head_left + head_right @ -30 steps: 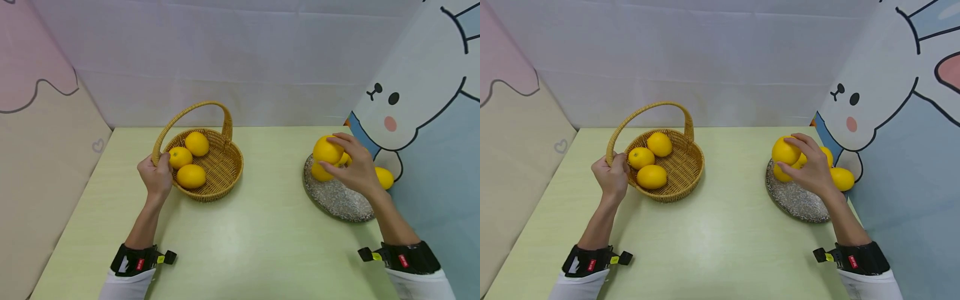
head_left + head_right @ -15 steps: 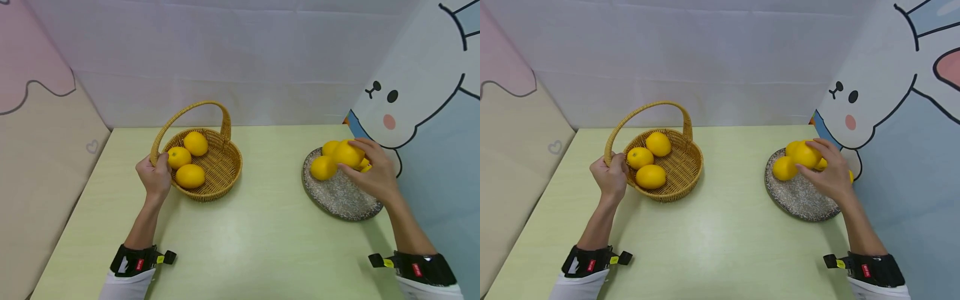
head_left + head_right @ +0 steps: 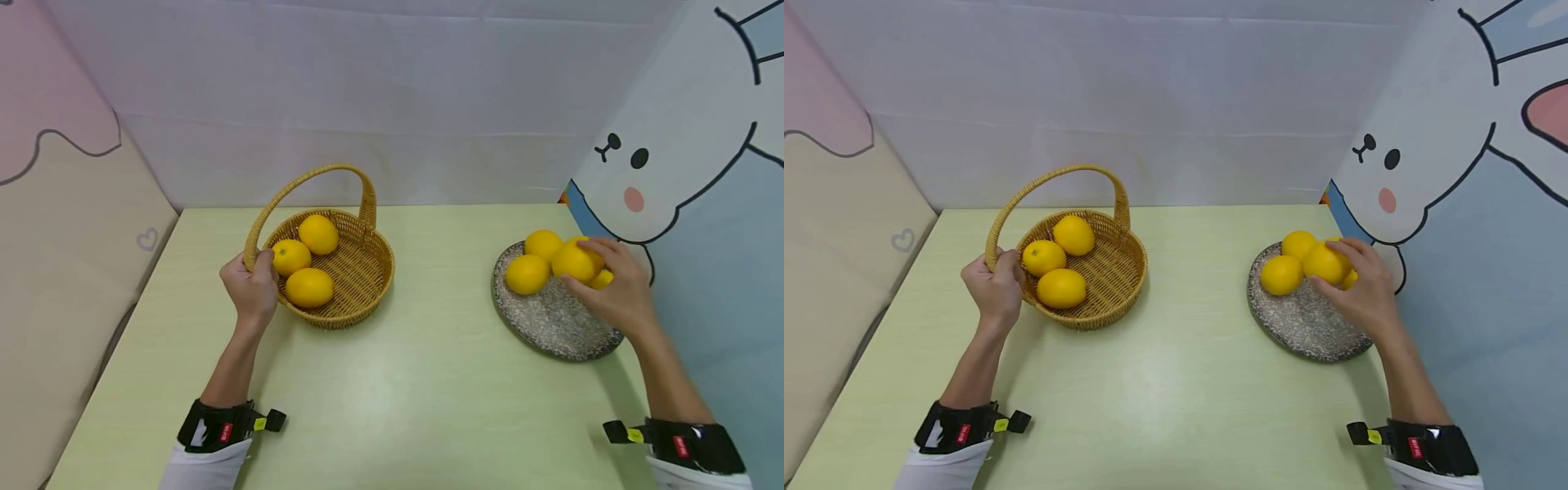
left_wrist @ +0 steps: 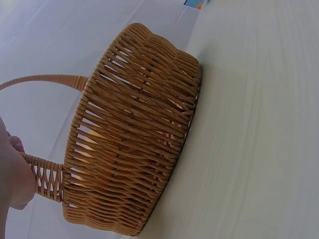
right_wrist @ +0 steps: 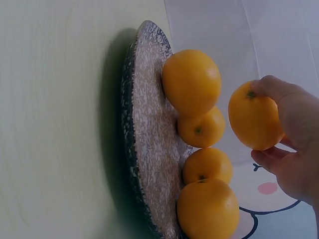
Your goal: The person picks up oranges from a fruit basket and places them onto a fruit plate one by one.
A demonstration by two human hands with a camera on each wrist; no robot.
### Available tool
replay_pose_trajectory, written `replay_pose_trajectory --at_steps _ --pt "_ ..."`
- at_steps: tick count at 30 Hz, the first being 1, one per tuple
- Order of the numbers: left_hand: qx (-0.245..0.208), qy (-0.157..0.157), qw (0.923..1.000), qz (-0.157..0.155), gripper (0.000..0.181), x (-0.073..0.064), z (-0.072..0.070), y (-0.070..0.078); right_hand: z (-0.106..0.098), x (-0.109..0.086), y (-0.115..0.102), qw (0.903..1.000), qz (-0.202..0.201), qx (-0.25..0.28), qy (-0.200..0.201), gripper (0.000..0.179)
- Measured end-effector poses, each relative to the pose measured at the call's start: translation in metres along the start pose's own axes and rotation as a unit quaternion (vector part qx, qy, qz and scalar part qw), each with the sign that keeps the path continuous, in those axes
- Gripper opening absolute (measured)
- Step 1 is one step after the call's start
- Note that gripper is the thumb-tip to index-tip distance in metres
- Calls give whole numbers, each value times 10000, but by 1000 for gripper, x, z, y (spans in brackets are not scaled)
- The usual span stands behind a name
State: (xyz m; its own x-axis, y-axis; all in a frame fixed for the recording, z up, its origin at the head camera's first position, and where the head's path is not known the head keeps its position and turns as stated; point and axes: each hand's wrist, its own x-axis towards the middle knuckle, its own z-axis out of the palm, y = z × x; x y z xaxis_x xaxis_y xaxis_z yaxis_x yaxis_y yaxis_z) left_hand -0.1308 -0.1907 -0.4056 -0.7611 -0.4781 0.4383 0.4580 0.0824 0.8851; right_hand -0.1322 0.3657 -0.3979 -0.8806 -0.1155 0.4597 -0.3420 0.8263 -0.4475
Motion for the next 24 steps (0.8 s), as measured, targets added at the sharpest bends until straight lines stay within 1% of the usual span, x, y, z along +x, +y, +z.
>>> replay_pose_trajectory --at_steps 6,10,14,24 --pt "-14 -28 10000 -1 45 0 -1 -1 6 -4 7 9997 104 -27 -203 67" --pt "-7 -49 10000 12 45 1 -1 -2 11 -6 12 9991 255 -75 -326 67" --pt "0 -54 10000 37 43 1 0 -1 14 -7 17 9987 278 -126 -419 67" --pt "31 -15 10000 60 43 1 0 0 18 -11 20 9961 399 -155 -768 64"
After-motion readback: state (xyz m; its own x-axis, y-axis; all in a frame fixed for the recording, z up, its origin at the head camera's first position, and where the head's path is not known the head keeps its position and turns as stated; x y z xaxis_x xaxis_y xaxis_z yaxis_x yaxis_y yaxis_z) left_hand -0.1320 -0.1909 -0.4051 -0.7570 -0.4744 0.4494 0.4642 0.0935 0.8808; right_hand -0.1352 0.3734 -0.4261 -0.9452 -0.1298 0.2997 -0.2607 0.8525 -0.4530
